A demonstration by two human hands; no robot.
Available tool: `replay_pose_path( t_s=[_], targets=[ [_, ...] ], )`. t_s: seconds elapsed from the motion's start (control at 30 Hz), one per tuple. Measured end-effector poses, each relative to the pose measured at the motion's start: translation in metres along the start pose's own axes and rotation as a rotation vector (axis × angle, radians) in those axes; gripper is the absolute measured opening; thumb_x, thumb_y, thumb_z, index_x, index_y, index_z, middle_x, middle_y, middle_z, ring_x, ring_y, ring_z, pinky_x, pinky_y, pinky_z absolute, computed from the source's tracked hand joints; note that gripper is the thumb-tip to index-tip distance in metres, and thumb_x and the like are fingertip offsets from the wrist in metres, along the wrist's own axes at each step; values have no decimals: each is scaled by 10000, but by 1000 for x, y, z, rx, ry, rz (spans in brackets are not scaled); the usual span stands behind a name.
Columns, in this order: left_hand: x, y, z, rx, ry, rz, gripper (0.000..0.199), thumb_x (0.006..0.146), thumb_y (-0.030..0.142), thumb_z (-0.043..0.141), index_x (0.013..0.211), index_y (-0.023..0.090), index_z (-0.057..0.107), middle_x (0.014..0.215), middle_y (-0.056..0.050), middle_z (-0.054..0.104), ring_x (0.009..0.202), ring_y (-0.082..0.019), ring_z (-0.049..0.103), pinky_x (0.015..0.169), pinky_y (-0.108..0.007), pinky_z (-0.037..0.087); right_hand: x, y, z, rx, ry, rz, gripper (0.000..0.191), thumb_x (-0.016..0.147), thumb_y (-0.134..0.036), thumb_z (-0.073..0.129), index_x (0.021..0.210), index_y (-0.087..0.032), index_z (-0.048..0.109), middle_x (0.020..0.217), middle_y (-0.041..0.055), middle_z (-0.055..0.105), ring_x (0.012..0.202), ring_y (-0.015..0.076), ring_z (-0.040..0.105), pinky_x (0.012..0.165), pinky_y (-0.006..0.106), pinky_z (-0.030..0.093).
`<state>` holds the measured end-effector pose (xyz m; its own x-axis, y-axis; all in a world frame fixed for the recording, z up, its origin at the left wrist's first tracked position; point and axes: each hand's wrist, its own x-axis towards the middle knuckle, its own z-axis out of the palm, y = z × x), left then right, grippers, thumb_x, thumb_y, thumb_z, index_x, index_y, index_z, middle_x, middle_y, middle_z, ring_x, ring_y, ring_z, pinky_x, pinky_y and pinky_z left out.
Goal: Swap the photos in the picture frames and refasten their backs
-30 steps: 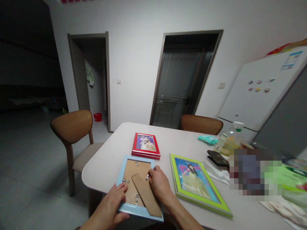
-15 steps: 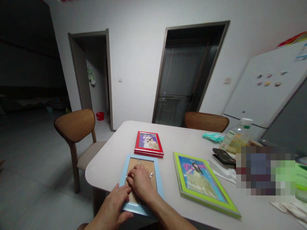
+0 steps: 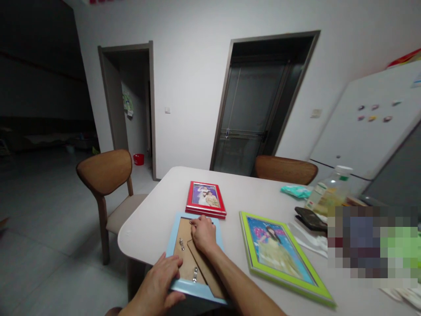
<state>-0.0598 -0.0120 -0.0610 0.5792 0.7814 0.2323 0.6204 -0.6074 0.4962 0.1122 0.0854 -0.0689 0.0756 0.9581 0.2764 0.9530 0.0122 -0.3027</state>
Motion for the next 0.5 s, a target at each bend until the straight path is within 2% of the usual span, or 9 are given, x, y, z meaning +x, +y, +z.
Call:
replay_pose_path(
  t_s=[0.13, 0.2, 0.27, 0.33, 0.4, 0.47, 0.5],
  targets=[
    [0, -1, 1, 15, 6, 5, 611, 539, 165, 711, 1089, 125, 449, 1102, -127, 548, 1073, -247, 451, 969, -472, 253, -2, -6, -5, 7, -26, -27, 276, 768, -261, 403, 957, -227, 602, 920, 75, 558, 866, 197, 462, 716, 295, 331],
    [0, -2, 2, 20, 8, 10, 621, 536, 165, 711, 1096, 129, 446, 1105, -131, 547, 1077, -255, 448, 964, -484, 255, -10, -8, -17, 18, -39, -68, 310, 759, -249, 419, 1033, -219, 561, 948, 73, 564, 883, 185, 471, 759, 289, 335],
    [-2, -3, 3, 15, 11, 14, 615, 532, 172, 712, 1090, 141, 454, 1116, -130, 541, 1078, -262, 446, 960, -489, 257, -25, -5, -34, 86, -77, -168, 342, 744, -242, 438, 1071, -215, 533, 1022, 69, 544, 943, 176, 463, 822, 285, 324],
    [-2, -1, 2, -4, 16, 7, 604, 533, 171, 710, 1084, 146, 462, 1110, -124, 547, 1074, -258, 450, 964, -480, 257, -43, 0, -52, 207, -192, -306, 321, 709, -229, 476, 1017, -219, 567, 1105, 61, 498, 1016, 172, 437, 875, 285, 305],
    [-3, 1, 1, -26, 24, -7, 570, 539, 165, 705, 1062, 148, 479, 1103, -115, 552, 1068, -246, 456, 973, -463, 251, -60, 6, -67, 307, -364, -414, 287, 651, -199, 528, 923, -235, 612, 1160, 44, 455, 1067, 176, 407, 904, 295, 292],
    [-2, 4, -1, -44, 30, -24, 511, 545, 166, 701, 1017, 156, 506, 1092, -103, 558, 1063, -237, 459, 980, -454, 241, -73, 8, -73, 338, -465, -437, 256, 613, -178, 559, 845, -251, 639, 1178, 30, 434, 1096, 185, 381, 919, 318, 280],
    [-2, 4, -2, -49, 33, -31, 480, 548, 169, 699, 992, 161, 518, 1092, -99, 557, 1062, -235, 460, 983, -453, 237, -77, 7, -73, 341, -469, -429, 222, 613, -181, 565, 806, -253, 649, 1174, 28, 436, 1098, 190, 375, 920, 330, 277]
  ],
)
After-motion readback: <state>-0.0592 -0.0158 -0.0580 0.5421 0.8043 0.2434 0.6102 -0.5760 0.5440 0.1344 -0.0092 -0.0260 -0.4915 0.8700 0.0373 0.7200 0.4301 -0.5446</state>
